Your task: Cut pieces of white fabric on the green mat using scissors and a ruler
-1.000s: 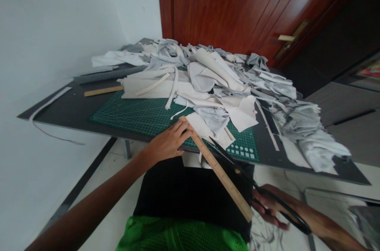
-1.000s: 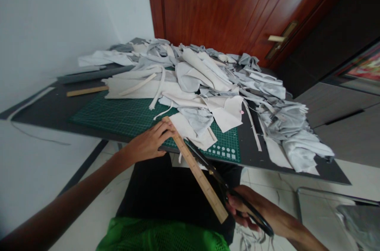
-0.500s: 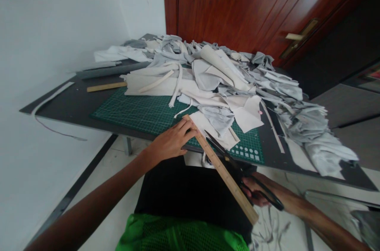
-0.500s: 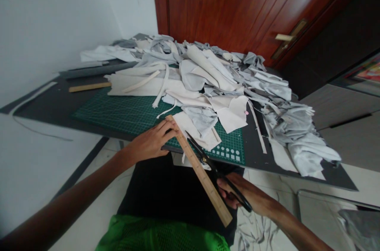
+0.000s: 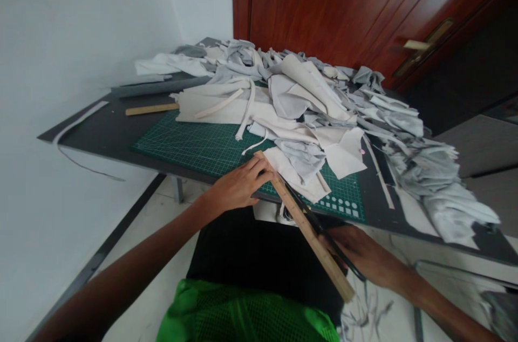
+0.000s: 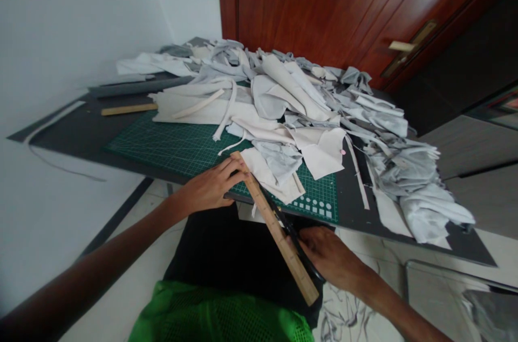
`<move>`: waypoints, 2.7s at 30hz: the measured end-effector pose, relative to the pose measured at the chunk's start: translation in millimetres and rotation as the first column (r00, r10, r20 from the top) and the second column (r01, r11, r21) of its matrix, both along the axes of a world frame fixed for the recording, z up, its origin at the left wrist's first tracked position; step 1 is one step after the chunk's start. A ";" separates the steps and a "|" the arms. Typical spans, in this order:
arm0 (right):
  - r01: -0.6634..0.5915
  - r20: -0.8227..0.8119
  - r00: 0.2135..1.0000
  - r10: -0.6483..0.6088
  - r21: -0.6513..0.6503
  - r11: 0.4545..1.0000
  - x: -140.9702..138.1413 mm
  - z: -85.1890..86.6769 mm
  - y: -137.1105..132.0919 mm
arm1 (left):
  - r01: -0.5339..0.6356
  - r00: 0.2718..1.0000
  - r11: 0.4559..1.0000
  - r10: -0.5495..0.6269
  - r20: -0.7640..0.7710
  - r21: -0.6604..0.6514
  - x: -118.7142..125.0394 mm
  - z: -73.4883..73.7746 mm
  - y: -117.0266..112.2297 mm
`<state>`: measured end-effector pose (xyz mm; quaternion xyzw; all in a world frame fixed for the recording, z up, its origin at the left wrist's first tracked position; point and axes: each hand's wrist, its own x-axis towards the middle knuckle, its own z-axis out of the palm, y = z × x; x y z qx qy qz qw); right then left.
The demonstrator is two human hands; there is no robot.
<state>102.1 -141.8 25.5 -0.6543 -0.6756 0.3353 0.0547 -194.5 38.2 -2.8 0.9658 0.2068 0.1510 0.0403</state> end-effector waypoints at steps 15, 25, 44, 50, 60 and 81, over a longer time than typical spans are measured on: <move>-0.100 0.423 0.906 -0.031 0.283 0.954 9.0 -13.5 -16.9 | -0.016 0.999 1.000 0.015 -0.029 -0.019 0.4 4.4 -2.5; -0.253 0.474 0.879 0.057 0.361 0.897 16.0 -17.1 -22.8 | -0.022 0.999 0.999 0.024 -0.043 0.038 1.0 1.6 -2.2; -0.193 0.415 0.902 0.118 0.142 0.971 18.9 -4.6 -7.7 | -0.009 1.000 0.998 0.010 -0.010 0.060 1.6 4.4 -2.9; -0.126 0.365 0.927 0.087 0.085 0.988 18.7 1.9 -4.1 | -0.010 1.000 0.999 0.010 0.000 0.048 1.5 4.6 -3.4; -0.076 0.371 0.928 0.043 0.075 0.994 -3.1 7.7 3.0 | -0.026 0.999 0.999 0.027 -0.032 0.043 2.1 5.7 -3.9; -0.086 0.426 0.904 0.037 0.096 0.992 -30.3 4.9 17.9 | -0.016 1.000 0.999 0.016 0.005 0.048 -2.2 2.7 -3.8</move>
